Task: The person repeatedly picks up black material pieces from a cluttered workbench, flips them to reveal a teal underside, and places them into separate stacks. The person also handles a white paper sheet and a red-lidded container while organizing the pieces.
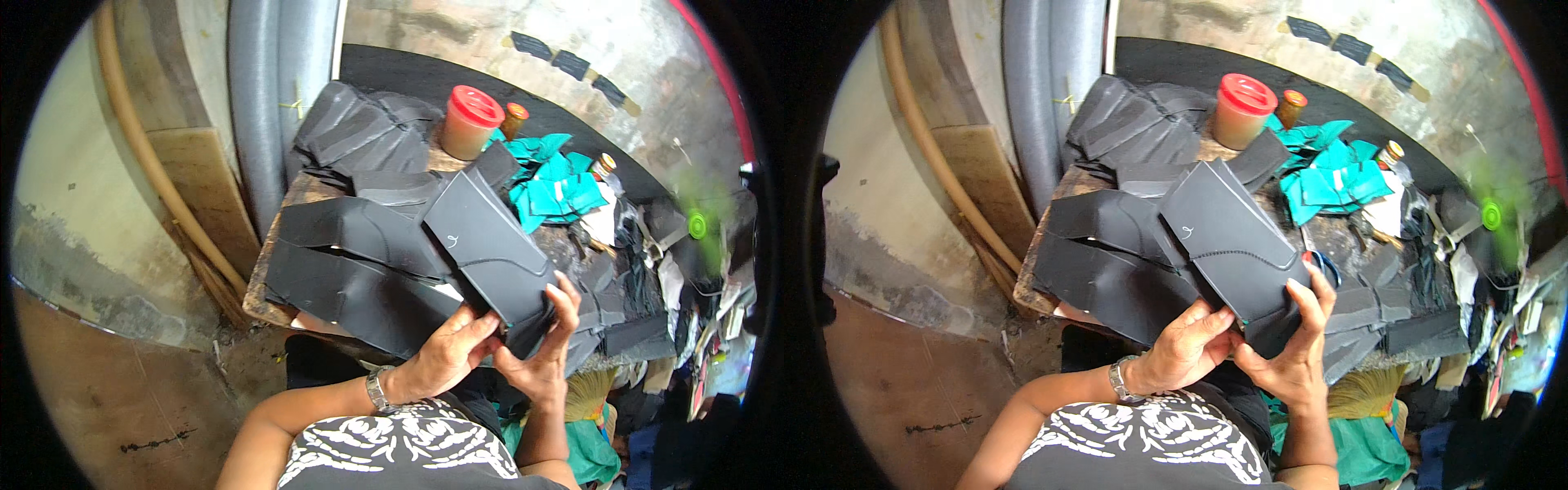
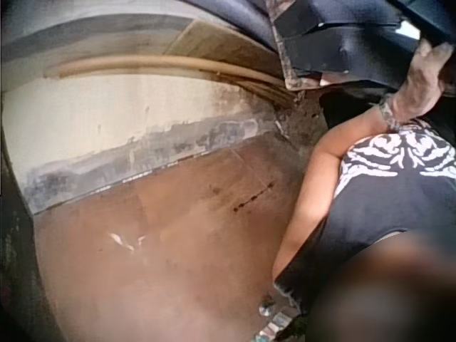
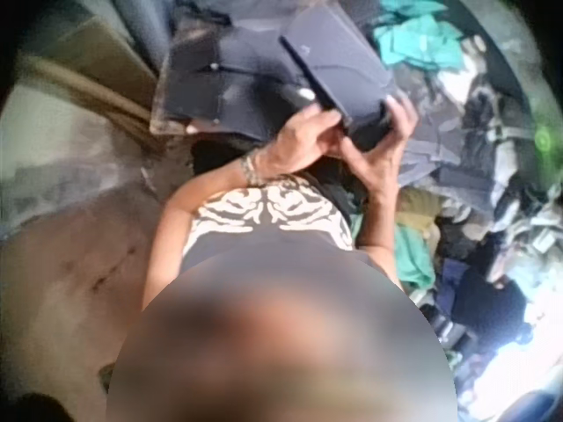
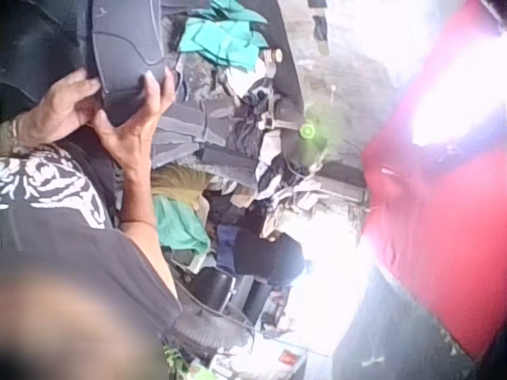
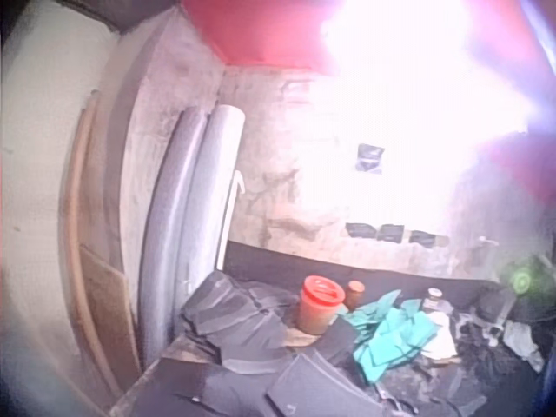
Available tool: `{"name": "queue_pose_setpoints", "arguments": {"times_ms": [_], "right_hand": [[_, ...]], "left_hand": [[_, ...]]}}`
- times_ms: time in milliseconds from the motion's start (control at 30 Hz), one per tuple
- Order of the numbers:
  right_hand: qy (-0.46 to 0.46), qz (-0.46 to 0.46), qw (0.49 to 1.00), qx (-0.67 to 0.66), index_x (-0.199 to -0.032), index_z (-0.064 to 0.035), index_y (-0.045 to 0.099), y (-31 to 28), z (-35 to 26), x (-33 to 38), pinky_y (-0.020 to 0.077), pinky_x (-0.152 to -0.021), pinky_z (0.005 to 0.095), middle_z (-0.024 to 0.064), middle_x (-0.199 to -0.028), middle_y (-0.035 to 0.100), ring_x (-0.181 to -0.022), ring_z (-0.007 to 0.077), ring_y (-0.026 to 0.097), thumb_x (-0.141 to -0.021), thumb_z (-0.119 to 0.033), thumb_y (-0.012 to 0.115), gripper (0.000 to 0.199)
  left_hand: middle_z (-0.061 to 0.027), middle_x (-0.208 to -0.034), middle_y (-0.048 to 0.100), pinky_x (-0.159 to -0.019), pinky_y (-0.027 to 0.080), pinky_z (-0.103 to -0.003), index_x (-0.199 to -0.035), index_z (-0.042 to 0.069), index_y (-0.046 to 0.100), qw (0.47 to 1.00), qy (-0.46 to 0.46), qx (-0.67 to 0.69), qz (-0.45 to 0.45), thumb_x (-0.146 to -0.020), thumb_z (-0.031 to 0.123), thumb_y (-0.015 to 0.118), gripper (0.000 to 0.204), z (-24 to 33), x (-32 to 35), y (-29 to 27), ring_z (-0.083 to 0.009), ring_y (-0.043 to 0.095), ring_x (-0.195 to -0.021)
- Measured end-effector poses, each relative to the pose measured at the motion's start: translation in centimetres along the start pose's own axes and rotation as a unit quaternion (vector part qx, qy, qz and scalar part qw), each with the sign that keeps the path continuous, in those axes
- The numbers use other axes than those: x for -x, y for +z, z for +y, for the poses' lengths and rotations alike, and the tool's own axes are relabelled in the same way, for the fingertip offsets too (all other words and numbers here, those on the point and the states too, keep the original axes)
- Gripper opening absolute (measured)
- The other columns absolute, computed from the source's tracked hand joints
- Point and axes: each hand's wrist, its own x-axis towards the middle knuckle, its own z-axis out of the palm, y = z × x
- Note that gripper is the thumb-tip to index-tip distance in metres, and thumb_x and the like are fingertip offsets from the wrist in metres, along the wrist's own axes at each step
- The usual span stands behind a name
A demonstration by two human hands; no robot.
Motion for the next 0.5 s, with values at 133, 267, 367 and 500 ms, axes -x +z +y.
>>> {"name": "queue_pose_setpoints", "arguments": {"times_ms": [133,267,367,500], "right_hand": [[-0.091,-0.016,0.995,-0.038,-0.137,-0.0074,0.035,0.7,-0.1,-5.4,0.0363,-0.105,0.0537,0.027,-0.133,0.043,-0.127,0.0447,0.042,-0.059,-0.013,0.08,0.091],[-0.134,-0.012,0.981,-0.142,-0.134,-0.0035,0.042,3.8,-0.2,-12.3,0.0364,-0.106,0.0463,0.0201,-0.127,0.046,-0.124,0.0387,0.045,-0.058,-0.015,0.076,0.085],[-0.179,-0.096,0.97,-0.13,-0.131,-0.0016,0.044,7.0,-0.3,-15.2,0.0382,-0.106,0.0433,0.0213,-0.125,0.048,-0.119,0.0377,0.049,-0.061,-0.019,0.073,0.078],[-0.192,-0.238,0.944,-0.121,-0.135,-0.0028,0.044,12.9,0.3,-15.3,0.0365,-0.107,0.0445,0.0222,-0.13,0.047,-0.125,0.0396,0.045,-0.065,-0.022,0.076,0.079]], "left_hand": [[-0.0045,-0.123,0.058,-0.099,0.041,-0.027,-0.134,-0.001,0.049,0.933,0.008,-0.355,-0.064,-0.106,0.021,0.047,0.037,7.5,1.1,2.1,-0.0088,0.051,-0.115],[-0.0227,-0.12,0.066,-0.098,0.049,-0.037,-0.122,-0.005,0.063,0.634,0.139,-0.761,-0.018,-0.089,0.026,0.071,0.046,15.6,5.7,2.4,-0.0311,0.064,-0.114],[-0.0248,-0.144,0.046,-0.11,0.036,-0.044,-0.14,0.007,0.051,0.378,-0.021,-0.925,0.04,-0.076,0.035,0.081,0.077,17.1,8.1,0.3,-0.0379,0.043,-0.136],[-0.0235,-0.148,0.04,-0.111,0.032,-0.047,-0.146,0.015,0.046,0.437,-0.014,-0.899,0.042,-0.072,0.037,0.083,0.085,16.3,8.5,-2.8,-0.0396,0.037,-0.138]]}}
